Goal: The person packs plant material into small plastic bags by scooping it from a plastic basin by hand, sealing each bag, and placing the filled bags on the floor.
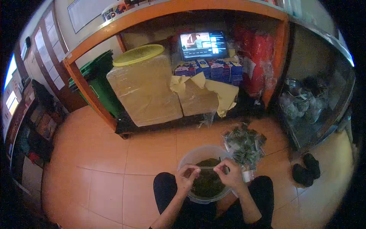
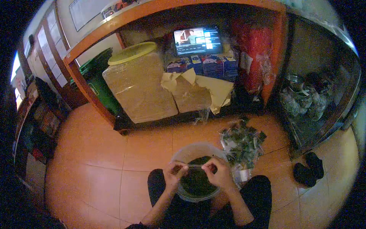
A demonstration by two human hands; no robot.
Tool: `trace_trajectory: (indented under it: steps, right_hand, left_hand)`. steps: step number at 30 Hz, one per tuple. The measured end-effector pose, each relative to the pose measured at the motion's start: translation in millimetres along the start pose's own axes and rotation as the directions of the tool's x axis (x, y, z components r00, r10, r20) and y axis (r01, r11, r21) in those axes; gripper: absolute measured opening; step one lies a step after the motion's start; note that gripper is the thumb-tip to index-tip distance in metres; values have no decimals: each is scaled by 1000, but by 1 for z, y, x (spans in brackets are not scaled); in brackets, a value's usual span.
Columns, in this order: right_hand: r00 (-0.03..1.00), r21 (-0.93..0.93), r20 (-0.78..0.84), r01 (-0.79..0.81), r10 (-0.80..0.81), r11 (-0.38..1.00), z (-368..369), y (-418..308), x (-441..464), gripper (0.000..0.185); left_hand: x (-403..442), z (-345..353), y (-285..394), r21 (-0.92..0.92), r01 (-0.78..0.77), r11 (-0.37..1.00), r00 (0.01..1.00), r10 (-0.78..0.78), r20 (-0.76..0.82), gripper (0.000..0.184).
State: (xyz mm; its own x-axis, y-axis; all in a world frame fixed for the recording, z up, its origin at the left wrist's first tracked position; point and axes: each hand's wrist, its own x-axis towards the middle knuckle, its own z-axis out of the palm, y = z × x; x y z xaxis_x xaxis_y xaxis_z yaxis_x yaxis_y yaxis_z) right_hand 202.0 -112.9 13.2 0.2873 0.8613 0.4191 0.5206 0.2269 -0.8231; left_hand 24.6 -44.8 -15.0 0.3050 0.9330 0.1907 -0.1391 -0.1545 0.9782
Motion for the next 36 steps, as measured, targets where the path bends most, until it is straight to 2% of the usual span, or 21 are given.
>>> trace_trajectory:
  steps: [2, 4, 5, 7, 8, 10, 11, 13, 14, 15, 17, 21, 23, 24, 26, 30, 32, 33, 35, 36]
  right_hand:
    - [1000, -13, 14, 8, -8, 1000, -8, 0, 7, 10]
    - [985, 20, -173, 7, -4, 1000, -20, 2, 14, 8]
    - [963, 5, -266, -36, 36, 999, -30, 9, 19, 7]
    - [900, 27, -425, -98, 100, 995, -51, 29, 29, 7]
    - [865, 61, -487, -105, 121, 993, -62, 38, 30, 8]
    - [795, 198, -533, -216, 290, 956, -76, 53, 26, 9]
    - [776, 189, -550, -245, 309, 951, -81, 78, 13, 9]
    - [876, -92, -446, -251, 185, 964, -92, 135, -14, 11]
    - [842, -157, -392, -458, 370, 875, -94, 136, -23, 19]
    - [837, -160, -402, -464, 372, 871, -96, 146, -33, 19]
    - [801, -479, -169, -576, 574, 662, -94, 178, -54, 31]
    - [718, -554, -128, -624, 685, 551, -68, 201, -77, 32]
    - [827, -682, -116, -469, 550, 561, -49, 214, -90, 42]
    - [827, -679, -116, -470, 550, 564, -36, 228, -95, 42]
    - [711, -710, -173, -570, 681, 414, -15, 255, -98, 42]
    - [732, -654, -166, -584, 661, 482, -27, 215, -85, 43]
    - [756, -510, -185, -620, 628, 596, -48, 184, -76, 16]
    - [765, -513, -178, -609, 619, 605, -55, 173, -73, 16]
    - [830, -146, -232, -546, 508, 825, -66, 150, -64, 13]
    - [857, -121, -279, -479, 434, 869, -69, 121, -55, 8]
  left_hand:
    - [3, 4, 3, -23, -2, 1000, 1000, 2, -22, 4]
    - [5, 4, 3, -36, 32, 999, 997, -35, -71, 4]
    - [7, -1, -8, -34, 58, 998, 997, -59, -48, 4]
    - [9, -18, -40, 177, -129, 976, 984, 148, -101, 15]
    - [5, -22, -36, 170, -86, 982, 993, 99, -66, 15]
    - [4, -24, -18, 336, -21, 941, 1000, 27, -13, 25]
    - [2, -19, -12, 330, -5, 944, 1000, 0, 16, 25]
    - [3, -13, -6, 346, -49, 937, 998, 37, 41, 33]
    - [6, -14, -7, 434, -128, 892, 990, 90, 107, 33]
    - [7, -13, -9, 429, -130, 894, 989, 88, 118, 33]
    - [8, -11, -9, 440, -63, 896, 995, 24, 94, 33]
    - [8, -7, -3, 564, -93, 821, 990, 14, 142, 31]
    - [7, -9, -8, 589, -208, 781, 970, 90, 224, 30]
    - [6, -10, -11, 593, -211, 777, 970, 91, 225, 30]
    - [5, -10, -19, 535, -108, 838, 989, 35, 143, 29]
    - [5, -9, -16, 540, -93, 836, 994, 45, 102, 28]
    - [6, -8, -10, 646, -15, 763, 991, -75, 111, 17]
    - [6, -7, -8, 646, -15, 763, 993, -66, 101, 17]
    - [8, -2, -4, 457, 51, 888, 978, -136, 156, 18]
    - [7, 4, -1, 449, 37, 893, 985, -108, 133, 18]
